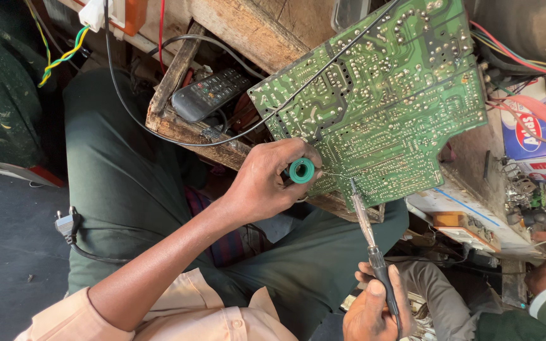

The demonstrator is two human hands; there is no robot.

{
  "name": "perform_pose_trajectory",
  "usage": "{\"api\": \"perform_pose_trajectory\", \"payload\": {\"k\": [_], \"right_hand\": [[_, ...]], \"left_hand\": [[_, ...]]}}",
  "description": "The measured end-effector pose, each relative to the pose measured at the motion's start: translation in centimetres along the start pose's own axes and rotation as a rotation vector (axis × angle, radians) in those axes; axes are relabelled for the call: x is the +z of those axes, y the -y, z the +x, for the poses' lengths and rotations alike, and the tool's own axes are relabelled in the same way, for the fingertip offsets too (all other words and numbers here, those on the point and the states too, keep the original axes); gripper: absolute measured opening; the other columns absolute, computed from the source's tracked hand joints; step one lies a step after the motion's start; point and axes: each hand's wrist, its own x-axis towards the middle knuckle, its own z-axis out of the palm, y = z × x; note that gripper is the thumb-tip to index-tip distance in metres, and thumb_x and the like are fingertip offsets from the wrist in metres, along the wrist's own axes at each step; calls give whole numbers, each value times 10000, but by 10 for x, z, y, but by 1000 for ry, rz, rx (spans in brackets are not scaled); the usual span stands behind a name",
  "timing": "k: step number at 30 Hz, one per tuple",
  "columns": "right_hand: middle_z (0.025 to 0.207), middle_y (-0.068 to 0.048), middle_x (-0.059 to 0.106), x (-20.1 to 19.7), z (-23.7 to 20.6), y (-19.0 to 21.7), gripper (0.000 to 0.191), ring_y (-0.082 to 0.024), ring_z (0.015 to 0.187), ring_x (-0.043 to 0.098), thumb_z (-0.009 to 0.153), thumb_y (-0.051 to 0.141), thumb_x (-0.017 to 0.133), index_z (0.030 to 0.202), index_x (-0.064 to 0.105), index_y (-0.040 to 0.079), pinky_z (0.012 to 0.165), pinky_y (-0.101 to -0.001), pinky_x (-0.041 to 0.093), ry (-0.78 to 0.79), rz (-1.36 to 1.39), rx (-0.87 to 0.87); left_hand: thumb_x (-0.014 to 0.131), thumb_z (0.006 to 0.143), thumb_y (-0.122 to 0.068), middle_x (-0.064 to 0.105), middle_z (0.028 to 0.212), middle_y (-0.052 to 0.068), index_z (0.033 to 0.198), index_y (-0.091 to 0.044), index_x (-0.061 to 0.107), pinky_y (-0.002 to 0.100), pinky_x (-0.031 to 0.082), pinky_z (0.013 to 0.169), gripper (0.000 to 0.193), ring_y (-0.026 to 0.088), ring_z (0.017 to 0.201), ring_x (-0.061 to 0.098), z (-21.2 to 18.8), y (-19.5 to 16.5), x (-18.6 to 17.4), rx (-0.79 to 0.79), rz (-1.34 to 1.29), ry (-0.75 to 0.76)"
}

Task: The person holds a large green circuit board on their lap and touches multimeter probes to its solder points, testing it. They then take a soldering iron and a spool of solder and solder joints on the board, before lifting the board up toward a CRT television chassis on the workbench.

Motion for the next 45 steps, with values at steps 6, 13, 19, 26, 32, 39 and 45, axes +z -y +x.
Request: {"api": "perform_pose_trajectory", "payload": {"k": [6,13,19,26,32,39,45], "right_hand": [[987,-304,691,0,1,2,423,-304,830,723,1022,184,681,1285,605,-139,713,-340,611,6,-3,18],[972,-296,694,0,2,2,436,-292,813,719,1027,207,676,1293,612,-132,710,-329,611,8,-28,0],[979,-303,693,-2,3,1,444,-295,814,722,1019,203,681,1307,602,-125,699,-328,609,7,-4,-1],[973,-308,691,-2,3,1,427,-304,817,724,1013,178,672,1302,603,-129,702,-341,615,7,-19,28],[982,-305,697,-6,3,2,438,-301,814,727,1014,198,664,1307,601,-122,722,-355,615,18,-51,67],[1003,-304,688,-7,3,2,483,-299,840,713,1020,233,697,1335,589,-118,728,-331,605,22,21,31],[968,-300,695,-5,4,3,479,-291,798,713,1019,234,690,1316,603,-133,712,-325,605,10,-6,20]], "left_hand": [[775,849,-5,720,973,87,1036,-45,656,345,592,781,226,249,913,755,1,0,0,8,4,-4],[766,838,3,726,987,83,1039,-45,653,350,594,818,236,253,941,756,1,0,-1,15,6,-3],[768,841,1,725,995,82,1039,-47,649,351,592,837,236,256,953,754,2,0,-2,33,11,-10],[769,845,-2,723,976,82,1030,-47,654,347,594,826,222,250,935,756,2,1,-2,8,-4,-2],[771,849,1,725,992,79,1032,-47,655,349,592,843,222,249,956,755,2,2,-2,27,4,-1],[772,852,-3,726,994,83,1036,-45,654,348,595,832,223,250,953,758,2,0,-2,5,-2,3],[773,854,-6,725,991,87,1038,-44,656,344,592,814,222,252,944,757,2,0,-3,1,-8,6]]}}
